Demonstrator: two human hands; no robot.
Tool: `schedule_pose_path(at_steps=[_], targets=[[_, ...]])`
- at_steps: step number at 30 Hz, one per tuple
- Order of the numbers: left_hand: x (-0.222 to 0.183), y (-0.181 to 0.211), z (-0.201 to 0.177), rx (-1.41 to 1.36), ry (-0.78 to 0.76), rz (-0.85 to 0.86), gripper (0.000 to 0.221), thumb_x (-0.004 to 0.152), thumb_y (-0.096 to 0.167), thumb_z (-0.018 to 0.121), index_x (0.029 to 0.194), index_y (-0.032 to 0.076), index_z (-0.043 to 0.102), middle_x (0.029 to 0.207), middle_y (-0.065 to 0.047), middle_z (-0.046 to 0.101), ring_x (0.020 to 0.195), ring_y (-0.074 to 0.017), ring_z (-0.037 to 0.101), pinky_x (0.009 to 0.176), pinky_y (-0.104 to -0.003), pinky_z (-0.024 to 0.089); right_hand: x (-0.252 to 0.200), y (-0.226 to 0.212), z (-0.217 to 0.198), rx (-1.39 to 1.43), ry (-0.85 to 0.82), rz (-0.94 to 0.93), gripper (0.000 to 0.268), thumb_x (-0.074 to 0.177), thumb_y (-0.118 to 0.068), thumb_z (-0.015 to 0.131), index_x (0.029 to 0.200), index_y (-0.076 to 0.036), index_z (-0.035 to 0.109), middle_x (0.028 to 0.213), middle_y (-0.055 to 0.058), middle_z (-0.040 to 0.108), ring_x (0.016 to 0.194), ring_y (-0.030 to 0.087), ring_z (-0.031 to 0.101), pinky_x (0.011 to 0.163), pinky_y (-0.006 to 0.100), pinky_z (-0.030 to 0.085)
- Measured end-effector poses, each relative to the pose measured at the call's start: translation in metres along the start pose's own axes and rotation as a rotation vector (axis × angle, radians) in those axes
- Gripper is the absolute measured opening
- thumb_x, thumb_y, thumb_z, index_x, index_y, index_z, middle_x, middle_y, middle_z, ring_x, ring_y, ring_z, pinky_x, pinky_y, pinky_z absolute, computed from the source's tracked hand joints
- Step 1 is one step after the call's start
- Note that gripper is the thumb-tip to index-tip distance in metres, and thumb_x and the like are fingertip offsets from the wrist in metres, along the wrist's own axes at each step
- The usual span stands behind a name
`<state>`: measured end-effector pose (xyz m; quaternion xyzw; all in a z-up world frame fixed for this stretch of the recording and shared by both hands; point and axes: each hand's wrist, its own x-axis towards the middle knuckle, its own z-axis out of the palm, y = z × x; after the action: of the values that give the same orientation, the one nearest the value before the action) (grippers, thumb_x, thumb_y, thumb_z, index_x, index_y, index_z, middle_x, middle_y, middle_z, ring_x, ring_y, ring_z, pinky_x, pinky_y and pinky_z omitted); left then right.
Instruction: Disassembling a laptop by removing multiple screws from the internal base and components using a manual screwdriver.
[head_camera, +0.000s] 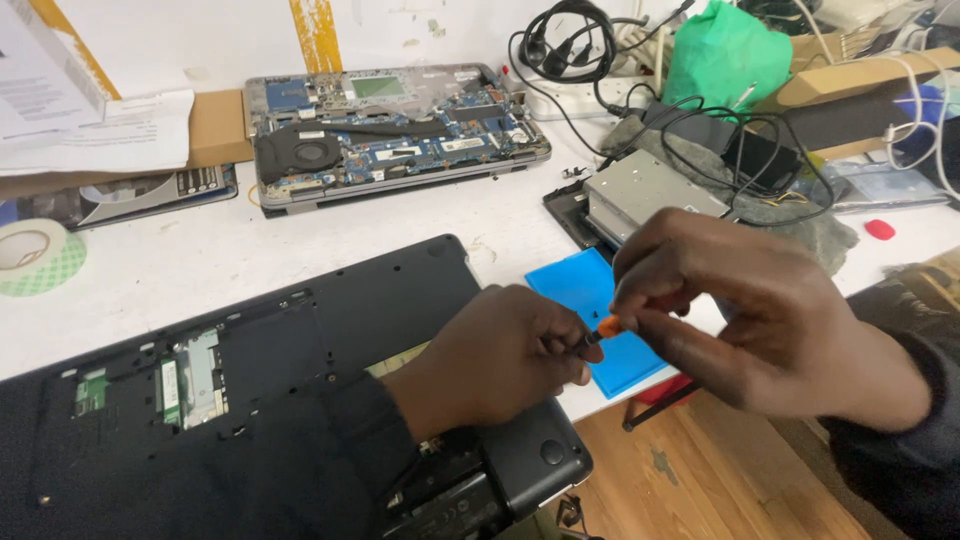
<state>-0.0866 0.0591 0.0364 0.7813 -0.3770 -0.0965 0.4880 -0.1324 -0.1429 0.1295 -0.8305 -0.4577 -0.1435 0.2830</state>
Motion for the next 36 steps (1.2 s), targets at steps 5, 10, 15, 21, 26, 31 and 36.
schedule_pose_path(at_steps=[5,10,15,21,26,31,36], targets=[[0.031,-0.013,0.007,-0.034,0.025,-0.102,0.024,0.088,0.014,0.061,0.083,0.009,0.083,0.077,-0.005,0.082,0.055,-0.0136,0.075,0.064,-0.037,0.064,-0.010,0.015,-0.010,-0.041,0.081,0.079,0.004,0.092,0.001,0.063,0.093,0.000,0.067,0.091,0.015,0.066,0.075,0.017,0.070,0.063,0.020,0.063],[0.072,-0.036,0.025,0.250,0.053,-0.043,0.070,0.084,0.021,0.090,0.059,0.017,0.025,0.062,-0.002,0.018,0.065,-0.0176,0.018,0.057,-0.038,0.021,-0.023,0.024,-0.017,-0.092,0.169,0.177,0.002,0.093,0.001,0.066,0.093,0.001,0.064,0.091,0.013,0.065,0.075,0.018,0.068,0.068,0.022,0.060],[0.051,-0.044,-0.016,0.296,0.175,-0.004,0.031,0.081,0.024,0.078,0.107,0.008,0.074,0.108,-0.011,0.078,0.102,-0.0265,0.074,0.083,-0.046,0.054,-0.037,0.025,-0.020,-0.124,0.186,0.216,0.001,0.094,0.001,0.066,0.092,0.001,0.065,0.091,0.013,0.067,0.081,0.019,0.067,0.070,0.023,0.057],[-0.077,-0.011,-0.105,0.667,0.060,-0.131,0.042,0.089,0.036,0.074,0.123,0.012,0.068,0.118,-0.007,0.071,0.094,-0.0302,0.073,0.077,-0.048,0.053,-0.041,0.022,-0.001,0.025,0.181,0.317,0.005,0.090,-0.003,0.068,0.092,0.000,0.070,0.094,0.013,0.070,0.086,0.020,0.072,0.076,0.026,0.062],[-0.209,-0.022,-0.112,0.880,0.131,-0.235,0.053,0.087,0.038,0.070,0.133,0.013,0.063,0.137,-0.012,0.063,0.121,-0.0353,0.063,0.099,-0.047,0.049,-0.035,0.021,0.028,0.111,0.164,0.276,0.004,0.088,-0.004,0.069,0.085,-0.005,0.072,0.087,0.009,0.072,0.090,0.021,0.072,0.079,0.031,0.059],[-0.305,-0.025,-0.087,0.814,0.372,-0.227,0.049,0.086,0.035,0.072,0.130,0.014,0.068,0.146,-0.009,0.064,0.134,-0.0240,0.062,0.111,-0.037,0.046,-0.022,0.016,0.053,0.261,0.116,0.235,0.005,0.083,0.000,0.070,0.088,-0.002,0.069,0.091,0.012,0.070,0.093,0.023,0.068,0.085,0.033,0.052],[-0.333,0.011,-0.059,0.629,0.576,-0.315,0.038,0.089,0.022,0.070,0.124,0.008,0.071,0.148,-0.010,0.062,0.144,-0.0259,0.056,0.116,-0.039,0.043,-0.023,0.011,0.097,0.391,0.164,0.322,0.014,0.078,0.005,0.074,0.087,-0.004,0.067,0.093,0.015,0.071,0.093,0.021,0.072,0.085,0.028,0.060]])
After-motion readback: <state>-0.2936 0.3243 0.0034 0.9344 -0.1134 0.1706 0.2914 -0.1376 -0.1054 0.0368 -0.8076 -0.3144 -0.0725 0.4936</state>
